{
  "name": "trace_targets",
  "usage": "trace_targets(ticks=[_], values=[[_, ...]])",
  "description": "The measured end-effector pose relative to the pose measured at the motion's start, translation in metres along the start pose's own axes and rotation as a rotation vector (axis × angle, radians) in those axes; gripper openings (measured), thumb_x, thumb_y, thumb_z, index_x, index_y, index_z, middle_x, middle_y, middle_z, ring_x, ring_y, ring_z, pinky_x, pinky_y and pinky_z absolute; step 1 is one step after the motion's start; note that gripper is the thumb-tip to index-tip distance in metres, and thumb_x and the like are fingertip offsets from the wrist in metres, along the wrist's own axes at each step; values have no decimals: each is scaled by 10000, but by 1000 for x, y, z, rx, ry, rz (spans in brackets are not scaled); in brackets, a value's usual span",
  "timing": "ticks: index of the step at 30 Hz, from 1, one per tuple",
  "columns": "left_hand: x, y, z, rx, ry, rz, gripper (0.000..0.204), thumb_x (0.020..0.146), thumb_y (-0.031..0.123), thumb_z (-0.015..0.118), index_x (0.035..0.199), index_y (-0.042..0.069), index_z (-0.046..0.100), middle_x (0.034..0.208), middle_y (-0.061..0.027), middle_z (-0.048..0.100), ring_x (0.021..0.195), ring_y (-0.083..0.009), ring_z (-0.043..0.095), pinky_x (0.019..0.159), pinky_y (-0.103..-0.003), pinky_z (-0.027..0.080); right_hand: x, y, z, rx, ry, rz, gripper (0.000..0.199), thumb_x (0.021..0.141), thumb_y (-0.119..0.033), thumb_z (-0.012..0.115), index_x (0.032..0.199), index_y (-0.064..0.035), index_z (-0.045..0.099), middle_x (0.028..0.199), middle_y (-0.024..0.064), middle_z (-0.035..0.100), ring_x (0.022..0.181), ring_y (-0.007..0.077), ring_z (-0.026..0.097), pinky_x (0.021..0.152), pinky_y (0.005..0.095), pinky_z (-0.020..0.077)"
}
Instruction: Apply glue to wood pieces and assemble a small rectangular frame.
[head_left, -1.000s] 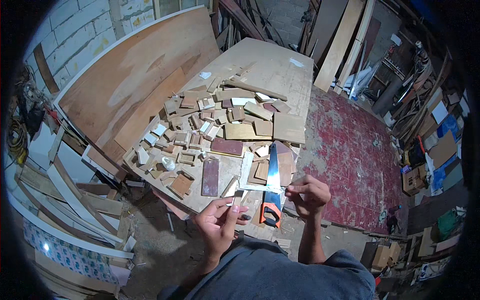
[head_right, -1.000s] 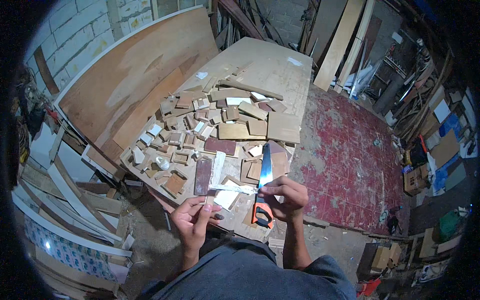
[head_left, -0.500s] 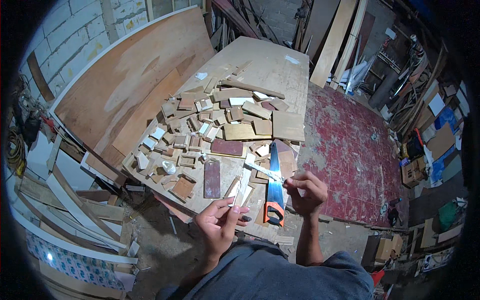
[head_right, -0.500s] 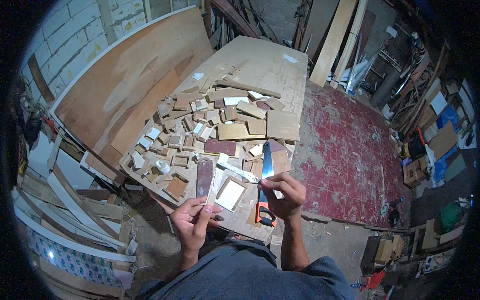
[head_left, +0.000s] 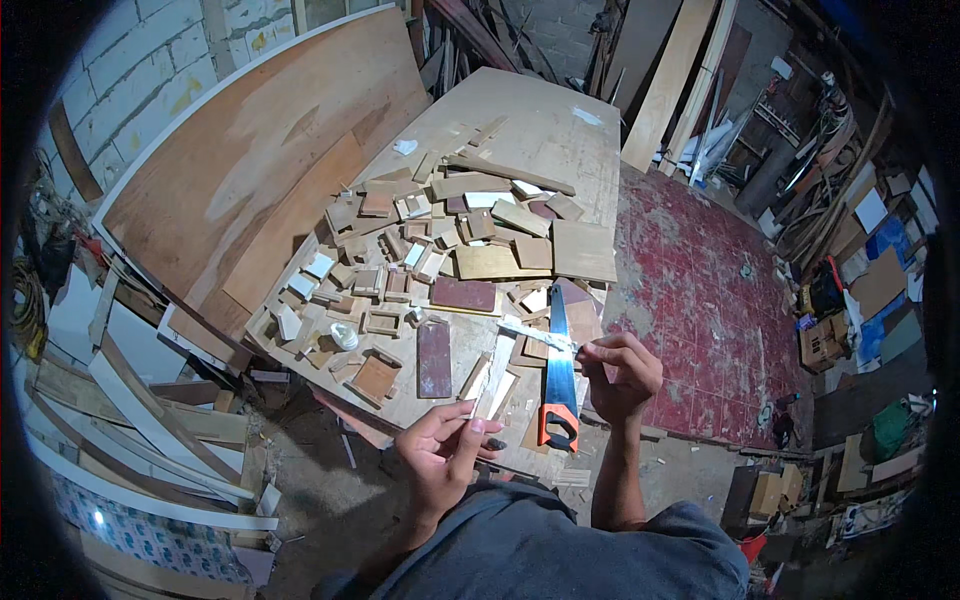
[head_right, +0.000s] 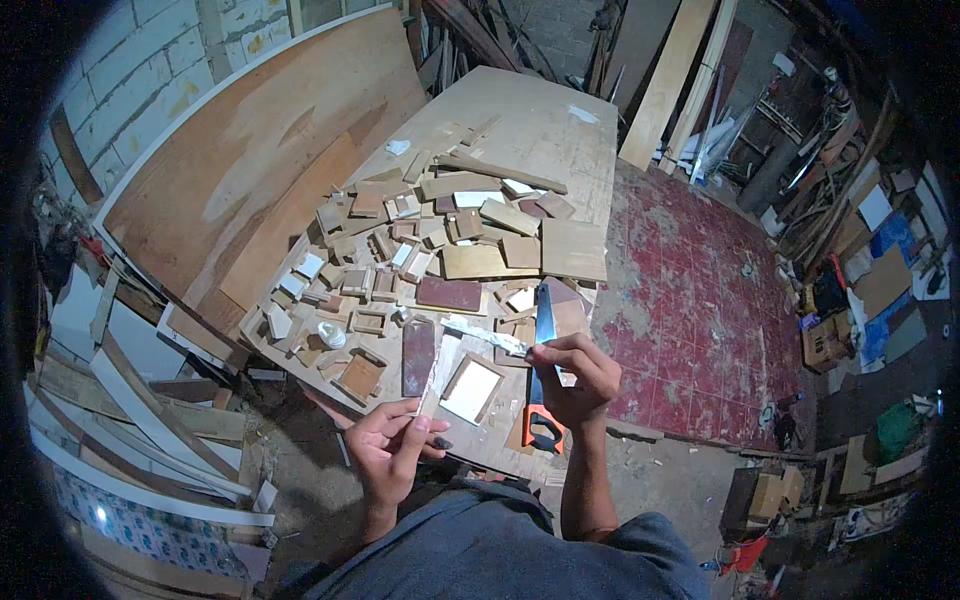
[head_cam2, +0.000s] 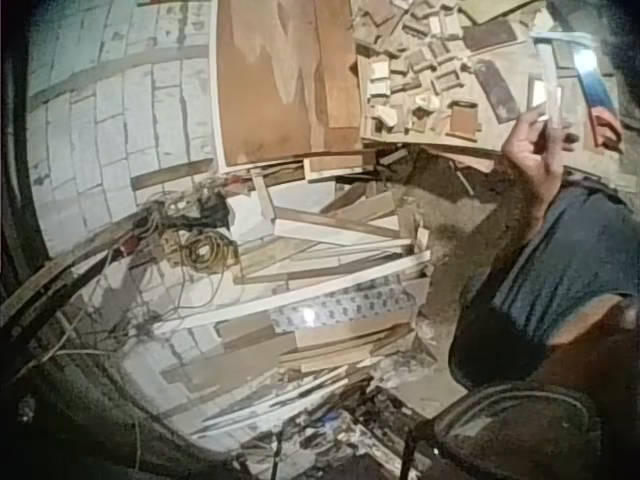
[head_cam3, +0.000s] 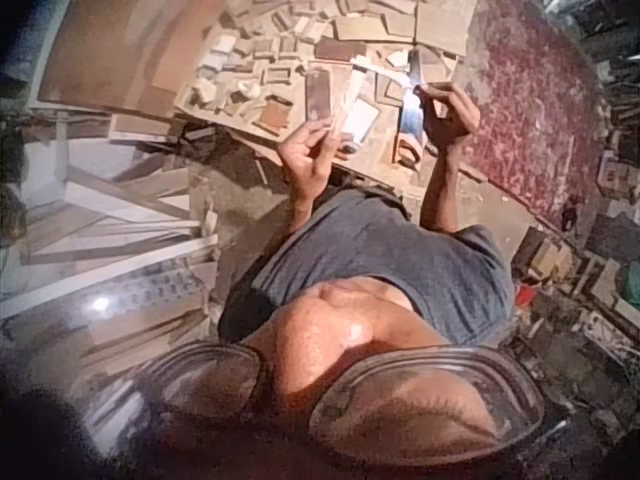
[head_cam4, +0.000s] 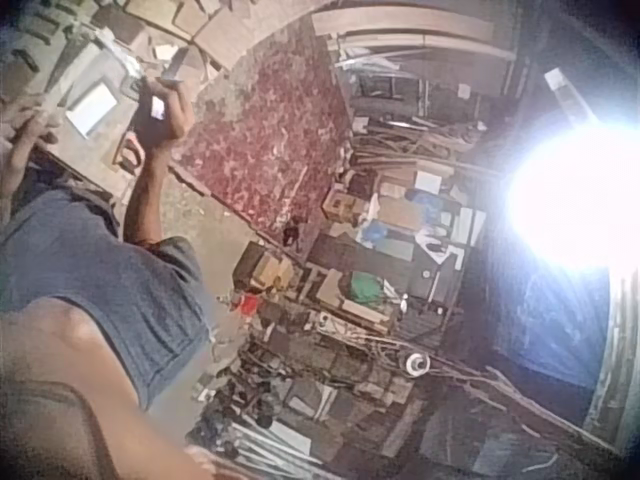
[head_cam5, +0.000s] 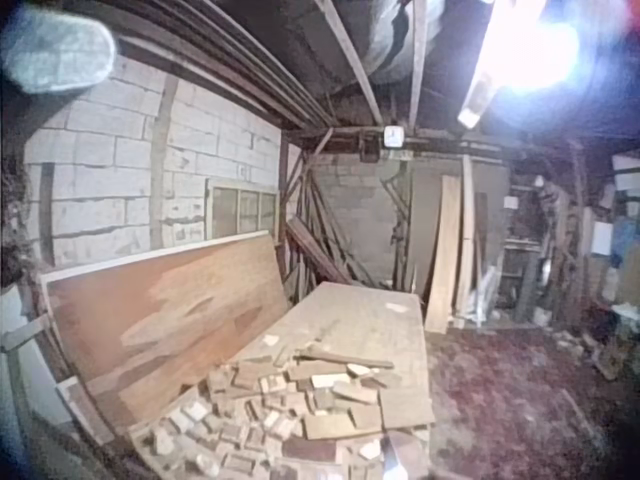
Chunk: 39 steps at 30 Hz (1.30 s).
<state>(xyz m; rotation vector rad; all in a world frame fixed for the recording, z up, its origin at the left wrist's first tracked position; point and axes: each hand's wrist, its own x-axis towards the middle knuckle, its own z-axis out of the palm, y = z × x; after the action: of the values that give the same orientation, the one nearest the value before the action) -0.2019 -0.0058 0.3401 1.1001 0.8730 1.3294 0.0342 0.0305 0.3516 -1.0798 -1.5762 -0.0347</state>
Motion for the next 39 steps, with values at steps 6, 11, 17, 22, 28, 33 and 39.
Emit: trace_targets(ticks=[6,11,17,22,28,33,39], values=[[5,2,1,5,35,-2,240,937,83,614,1080,-108,585,841,-222,715,659,-185,701,542,-268,591,-9,0,1,18,-67,-27,150,714,57,770,821,-22,702,734,100,688,637,175,690,545,265,520],[12,2,6,-10,46,30,239,935,81,614,1073,-112,586,830,-220,716,651,-181,698,541,-266,589,-9,1,-4,101,-193,-98,108,761,-5,778,843,-11,708,734,112,687,616,156,682,505,244,526],[15,-6,17,-10,35,52,251,932,84,620,1072,-121,581,826,-225,713,659,-188,701,545,-285,595,2,16,-13,131,-142,-8,170,691,44,796,808,-34,700,747,98,689,651,180,692,556,265,523],[6,-17,21,-55,29,30,292,938,86,614,1103,-148,553,863,-251,706,735,-236,719,572,-309,610,9,21,-22,-31,-44,-85,142,720,47,770,810,-23,683,731,108,682,645,199,690,564,275,523],[12,-14,24,-48,32,45,283,930,82,619,1082,-148,557,853,-251,706,684,-222,713,552,-297,605,1,11,-27,92,-193,-73,154,701,22,803,799,-41,701,732,90,687,650,181,695,565,276,536],[10,-12,15,-17,-9,43,280,929,90,624,1080,-137,562,846,-247,707,685,-219,713,549,-298,603,6,12,-21,58,-105,-34,164,704,51,786,812,-34,696,749,90,688,675,181,702,570,270,536],[17,-9,-3,-42,20,34,274,932,94,622,1089,-125,570,834,-238,708,685,-218,713,548,-302,603,2,-1,2,29,-125,-76,165,689,41,786,812,-25,698,703,100,678,620,176,690,528,264,521]])
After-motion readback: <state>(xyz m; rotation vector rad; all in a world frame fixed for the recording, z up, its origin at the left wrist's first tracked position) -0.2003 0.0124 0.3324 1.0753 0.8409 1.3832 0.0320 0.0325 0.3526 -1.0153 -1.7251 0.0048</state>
